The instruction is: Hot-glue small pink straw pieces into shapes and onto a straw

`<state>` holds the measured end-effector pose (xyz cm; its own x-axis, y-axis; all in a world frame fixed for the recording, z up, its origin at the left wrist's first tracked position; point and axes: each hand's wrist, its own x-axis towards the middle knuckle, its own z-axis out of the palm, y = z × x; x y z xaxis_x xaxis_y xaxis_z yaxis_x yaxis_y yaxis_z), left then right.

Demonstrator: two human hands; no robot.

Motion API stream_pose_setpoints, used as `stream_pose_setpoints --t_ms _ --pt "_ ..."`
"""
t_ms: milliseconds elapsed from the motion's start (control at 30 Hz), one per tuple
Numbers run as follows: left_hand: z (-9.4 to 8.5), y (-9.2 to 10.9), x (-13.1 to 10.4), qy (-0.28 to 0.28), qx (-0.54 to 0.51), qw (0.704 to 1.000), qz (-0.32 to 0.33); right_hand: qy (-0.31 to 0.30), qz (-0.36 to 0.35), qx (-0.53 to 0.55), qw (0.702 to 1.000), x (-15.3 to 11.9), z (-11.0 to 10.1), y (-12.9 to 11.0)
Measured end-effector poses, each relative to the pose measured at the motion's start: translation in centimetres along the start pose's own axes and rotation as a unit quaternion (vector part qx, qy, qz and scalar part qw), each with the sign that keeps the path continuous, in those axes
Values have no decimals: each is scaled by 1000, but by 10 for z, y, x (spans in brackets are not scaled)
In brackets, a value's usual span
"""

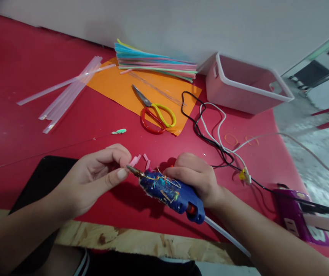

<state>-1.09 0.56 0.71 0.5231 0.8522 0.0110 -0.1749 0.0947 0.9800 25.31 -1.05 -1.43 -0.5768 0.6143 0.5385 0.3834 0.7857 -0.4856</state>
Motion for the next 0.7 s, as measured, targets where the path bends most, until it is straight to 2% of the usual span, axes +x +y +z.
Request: stream_pose_setpoints --t_ms 700 --pt "1 -2 -1 1 3 1000 18 -1 29 -3 1000 -5 -3 2"
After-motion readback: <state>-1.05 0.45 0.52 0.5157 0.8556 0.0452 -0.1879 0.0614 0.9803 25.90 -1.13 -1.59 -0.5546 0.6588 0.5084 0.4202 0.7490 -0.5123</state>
